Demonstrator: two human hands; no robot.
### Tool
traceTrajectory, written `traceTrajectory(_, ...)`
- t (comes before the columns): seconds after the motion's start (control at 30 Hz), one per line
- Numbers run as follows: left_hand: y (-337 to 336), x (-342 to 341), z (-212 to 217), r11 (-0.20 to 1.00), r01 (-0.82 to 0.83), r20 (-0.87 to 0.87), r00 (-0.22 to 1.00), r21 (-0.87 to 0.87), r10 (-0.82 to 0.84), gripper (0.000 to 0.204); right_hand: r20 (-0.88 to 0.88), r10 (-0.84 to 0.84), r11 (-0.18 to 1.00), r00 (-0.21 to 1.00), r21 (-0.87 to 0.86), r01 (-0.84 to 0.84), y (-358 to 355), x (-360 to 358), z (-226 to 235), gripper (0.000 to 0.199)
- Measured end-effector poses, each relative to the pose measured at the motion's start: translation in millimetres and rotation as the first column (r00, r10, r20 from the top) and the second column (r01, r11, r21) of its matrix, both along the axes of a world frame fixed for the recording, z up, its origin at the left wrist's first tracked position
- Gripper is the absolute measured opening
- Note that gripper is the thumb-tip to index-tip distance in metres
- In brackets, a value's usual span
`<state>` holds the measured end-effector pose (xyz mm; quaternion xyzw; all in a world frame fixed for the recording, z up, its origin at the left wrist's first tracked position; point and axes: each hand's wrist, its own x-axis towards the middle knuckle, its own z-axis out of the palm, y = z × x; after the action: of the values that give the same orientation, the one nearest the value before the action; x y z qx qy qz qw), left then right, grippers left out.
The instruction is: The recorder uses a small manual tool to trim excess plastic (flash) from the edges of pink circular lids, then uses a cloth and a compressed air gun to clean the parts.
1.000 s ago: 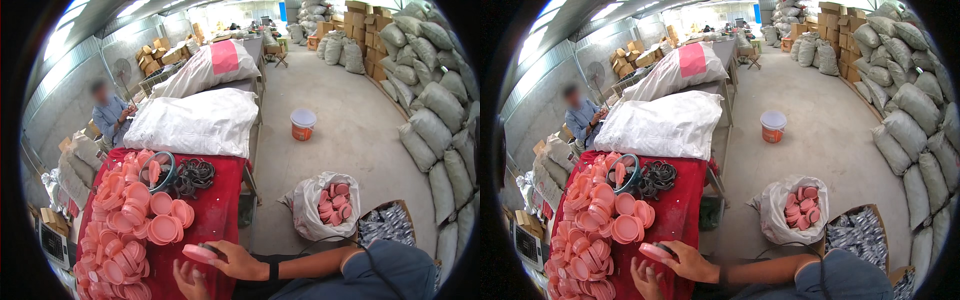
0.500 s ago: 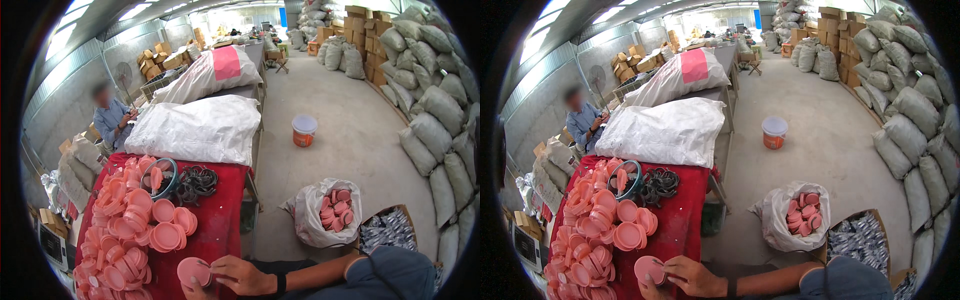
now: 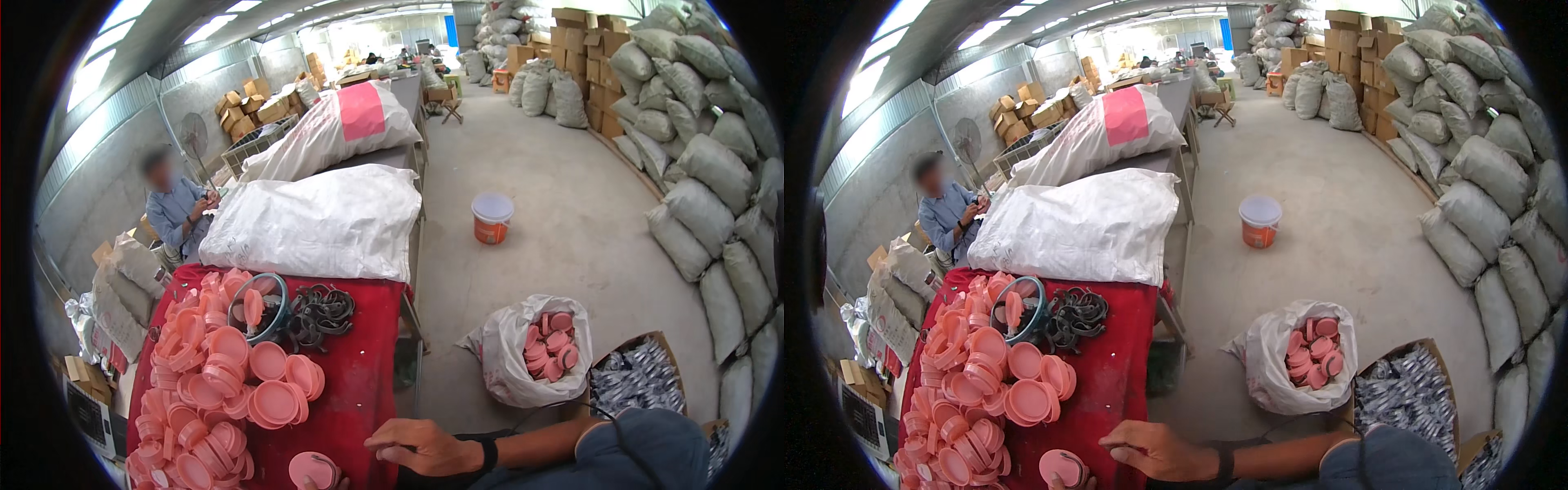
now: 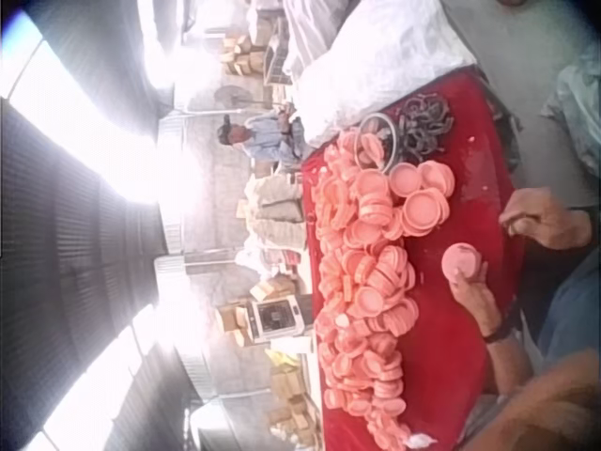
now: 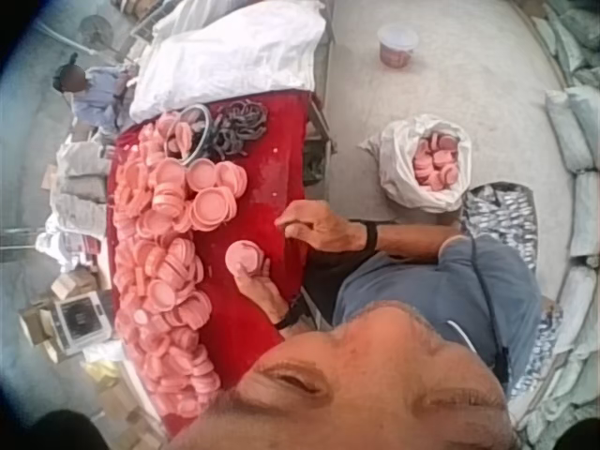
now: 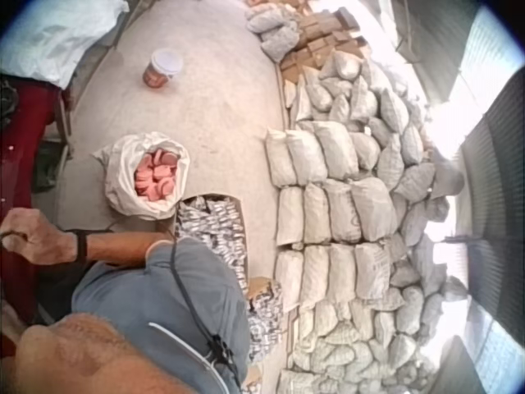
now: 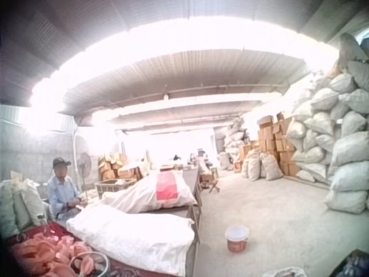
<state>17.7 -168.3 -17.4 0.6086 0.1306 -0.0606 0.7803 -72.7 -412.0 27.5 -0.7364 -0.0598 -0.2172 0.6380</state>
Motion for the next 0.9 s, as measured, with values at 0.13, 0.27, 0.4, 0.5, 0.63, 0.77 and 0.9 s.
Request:
traceTrajectory(0.13, 3.8, 4.1, -5.9, 0.999, -0.044, -0.025, 0.999, -0.018, 0.043, 0.046, 0.397, -0.059, 0.994, 0.916, -0.056, 0.089, -54.6, -24.0, 82.9, 0.045)
traceTrajectory(0.27, -6.1, 12.5, -8.5, 0.996, -0.053, 0.018, 0.999, 0.079, 0.051, 0.069, 0.878, -0.448, 0.879, 0.172, 0.397, 0.263, -41.3, -53.5, 117.9, 0.063)
traceTrajectory(0.4, -7.2, 13.5, 4.0, 0.998, -0.057, 0.002, 0.998, 0.034, 0.057, 0.053, 0.828, -0.454, 0.878, 0.33, 0.354, 0.321, -40.9, -97.6, 86.7, 0.059)
traceTrajectory(0.5, -2.1, 13.1, -0.8, 0.998, -0.046, -0.009, 0.999, 0.042, 0.047, 0.047, 0.806, -0.446, 0.88, 0.39, 0.315, 0.356, -21.0, -112.2, 59.5, 0.056)
traceTrajectory(0.63, -1.7, 10.4, -2.9, 0.999, -0.015, -0.009, 1.0, 0.043, 0.015, 0.047, 0.767, -0.453, 0.867, 0.454, 0.262, 0.423, -5.8, -156.7, 35.7, 0.052)
traceTrajectory(0.77, -1.6, 9.2, 3.0, 0.998, -0.033, -0.027, 0.999, 0.051, 0.034, 0.047, 0.719, -0.452, 0.866, 0.528, 0.212, 0.453, 12.4, -201.2, 3.7, 0.048)
traceTrajectory(0.9, -6.0, 7.1, 3.0, 0.999, -0.015, 0.0, 1.0, 0.045, 0.015, 0.049, 0.669, -0.448, 0.859, 0.594, 0.139, 0.492, 15.4, -220.2, -5.6, 0.044)
